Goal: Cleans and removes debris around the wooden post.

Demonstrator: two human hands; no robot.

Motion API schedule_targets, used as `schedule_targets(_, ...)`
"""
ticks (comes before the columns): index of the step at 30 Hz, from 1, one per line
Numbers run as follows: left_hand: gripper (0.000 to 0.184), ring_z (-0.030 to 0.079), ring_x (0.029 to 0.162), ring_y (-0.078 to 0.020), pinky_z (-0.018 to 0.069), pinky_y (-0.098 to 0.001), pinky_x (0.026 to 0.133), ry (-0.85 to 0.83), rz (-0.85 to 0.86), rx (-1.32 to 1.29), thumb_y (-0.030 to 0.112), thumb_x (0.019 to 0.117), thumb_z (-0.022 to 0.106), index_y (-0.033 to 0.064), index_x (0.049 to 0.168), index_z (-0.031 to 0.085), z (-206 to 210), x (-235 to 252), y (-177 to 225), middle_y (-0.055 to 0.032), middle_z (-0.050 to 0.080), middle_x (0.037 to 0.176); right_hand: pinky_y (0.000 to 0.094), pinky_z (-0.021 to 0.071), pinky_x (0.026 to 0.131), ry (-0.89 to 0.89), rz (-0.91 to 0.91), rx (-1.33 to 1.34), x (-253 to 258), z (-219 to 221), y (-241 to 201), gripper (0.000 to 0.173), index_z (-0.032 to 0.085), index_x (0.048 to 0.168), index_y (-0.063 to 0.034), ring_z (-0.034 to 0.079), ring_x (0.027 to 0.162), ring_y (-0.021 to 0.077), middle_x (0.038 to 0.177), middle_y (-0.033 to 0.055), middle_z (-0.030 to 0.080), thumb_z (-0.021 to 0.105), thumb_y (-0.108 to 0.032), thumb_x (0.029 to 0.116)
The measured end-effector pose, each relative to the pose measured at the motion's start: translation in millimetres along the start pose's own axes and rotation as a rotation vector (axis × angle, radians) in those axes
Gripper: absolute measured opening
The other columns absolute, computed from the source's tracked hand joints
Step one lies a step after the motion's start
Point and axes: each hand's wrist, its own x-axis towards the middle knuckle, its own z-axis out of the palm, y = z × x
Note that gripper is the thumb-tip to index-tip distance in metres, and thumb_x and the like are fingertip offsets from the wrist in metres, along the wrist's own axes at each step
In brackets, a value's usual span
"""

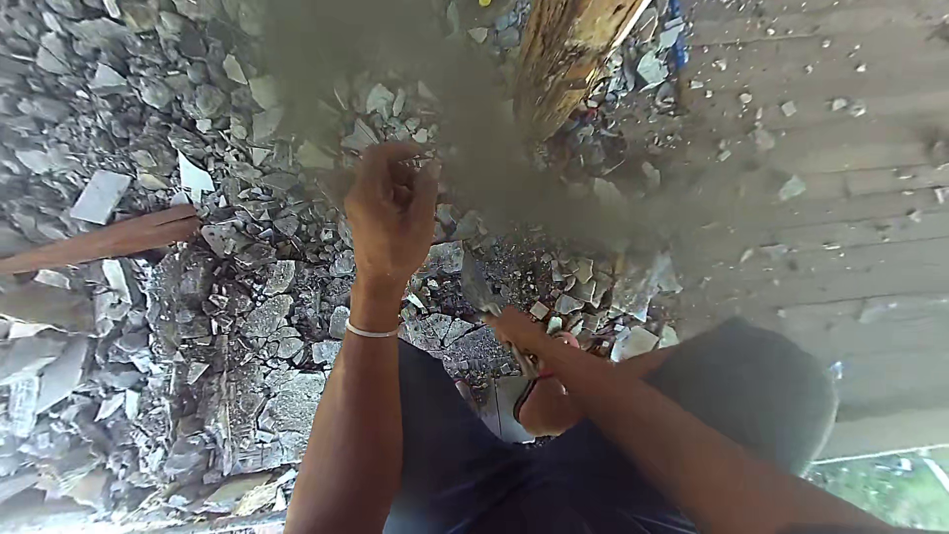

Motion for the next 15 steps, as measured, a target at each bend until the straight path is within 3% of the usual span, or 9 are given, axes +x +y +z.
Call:
schedule_targets(1, 0.029, 0.065, 0.065, -0.0076, 0.0587, -0.0266, 0.058, -0.004, -0.015, 0.017, 0.021, 0.1010, 0.065, 0.0030, 0.123, 0.062, 1.3, 0.3, 0.6, -0.0006, 0.069, 0.087, 0.0330, 0.0506, 0.049, -0.004, -0.045, 0.080, 2.0, 1.0, -23.5, 0.048, 0.058, 0.112, -0.0060, 0.053, 0.049, 0.0144, 0.067, 0.0029, 0.053, 0.059, -0.053, 0.1016)
schedule_targets(2, 0.029, 0.065, 0.064, -0.0078, 0.0583, -0.0267, 0.057, -0.002, -0.024, 0.028, 0.022, 0.1010, 0.065, 0.0031, 0.123, 0.062, 1.7, 0.0, 0.4, -0.0006, 0.069, 0.087, 0.0356, 0.0512, 0.053, 0.025, -0.122, 0.066, 2.6, -0.5, -46.1, 0.049, 0.060, 0.116, -0.0057, 0.054, 0.054, 0.0159, 0.073, 0.0047, 0.056, 0.060, -0.052, 0.1010)
schedule_targets(4, 0.028, 0.064, 0.064, -0.0074, 0.0573, -0.0260, 0.056, -0.012, -0.013, 0.057, 0.022, 0.1013, 0.064, 0.0040, 0.123, 0.062, 0.2, -2.0, -2.7, 0.0000, 0.069, 0.085, 0.0529, 0.0549, 0.072, 0.128, -0.286, -0.055, 4.7, -6.1, -74.6, 0.056, 0.063, 0.123, -0.0048, 0.065, 0.076, 0.0294, 0.090, 0.0159, 0.066, 0.060, -0.056, 0.1000)
schedule_targets(6, 0.030, 0.063, 0.065, -0.0070, 0.0565, -0.0254, 0.058, -0.025, 0.018, 0.086, 0.022, 0.1010, 0.064, 0.0034, 0.124, 0.062, -3.5, -3.3, -10.9, -0.0005, 0.068, 0.086, 0.0590, 0.0543, 0.077, 0.186, -0.373, -0.129, 4.0, -17.8, -81.0, 0.063, 0.060, 0.126, -0.0061, 0.067, 0.084, 0.0354, 0.094, 0.0193, 0.067, 0.049, -0.063, 0.1022)
schedule_targets(7, 0.030, 0.064, 0.065, -0.0067, 0.0570, -0.0252, 0.059, -0.018, 0.026, 0.106, 0.022, 0.1004, 0.065, 0.0031, 0.124, 0.062, -6.1, -4.0, -17.4, -0.0007, 0.069, 0.086, 0.0596, 0.0541, 0.077, 0.184, -0.379, -0.161, 3.5, -25.7, -76.8, 0.066, 0.060, 0.128, -0.0064, 0.066, 0.085, 0.0364, 0.096, 0.0203, 0.067, 0.043, -0.065, 0.1034)
schedule_targets(9, 0.031, 0.063, 0.065, -0.0066, 0.0571, -0.0257, 0.059, 0.005, 0.001, 0.187, 0.023, 0.1002, 0.064, 0.0038, 0.124, 0.063, -9.1, -4.8, -30.0, -0.0004, 0.068, 0.084, 0.0603, 0.0523, 0.076, 0.174, -0.339, -0.296, 3.5, -47.1, -56.2, 0.068, 0.063, 0.119, -0.0048, 0.065, 0.084, 0.0369, 0.093, 0.0209, 0.066, 0.033, -0.064, 0.1059)
schedule_targets(11, 0.033, 0.067, 0.069, -0.0148, 0.0592, -0.0369, 0.064, -0.033, -0.140, 0.337, 0.026, 0.0997, 0.062, 0.0066, 0.127, 0.064, -3.8, -2.6, -31.2, -0.0042, 0.070, 0.087, 0.0672, 0.0514, 0.084, 0.166, -0.216, -0.539, 1.4, -78.8, -32.2, 0.071, 0.068, 0.111, -0.0012, 0.067, 0.097, 0.0423, 0.101, 0.0249, 0.068, 0.036, -0.064, 0.1049)
schedule_targets(13, 0.040, 0.073, 0.088, -0.0274, 0.0610, -0.0530, 0.079, -0.219, -0.319, 0.437, 0.031, 0.0999, 0.063, 0.0083, 0.133, 0.061, 14.8, -10.0, -15.3, -0.0110, 0.073, 0.101, 0.0720, 0.0499, 0.090, 0.149, -0.086, -0.745, 1.9, -101.8, 1.1, 0.078, 0.069, 0.113, -0.0027, 0.067, 0.109, 0.0452, 0.112, 0.0261, 0.069, 0.036, -0.072, 0.1001)
schedule_targets(15, 0.040, 0.071, 0.097, -0.0314, 0.0596, -0.0565, 0.081, -0.473, -0.260, 0.424, 0.031, 0.0970, 0.068, 0.0092, 0.130, 0.062, 48.2, -47.7, 11.9, -0.0128, 0.072, 0.111, 0.0727, 0.0491, 0.091, 0.141, -0.041, -0.815, -2.1, -114.9, 28.1, 0.082, 0.069, 0.115, -0.0007, 0.066, 0.111, 0.0470, 0.115, 0.0278, 0.068, 0.034, -0.074, 0.0999)
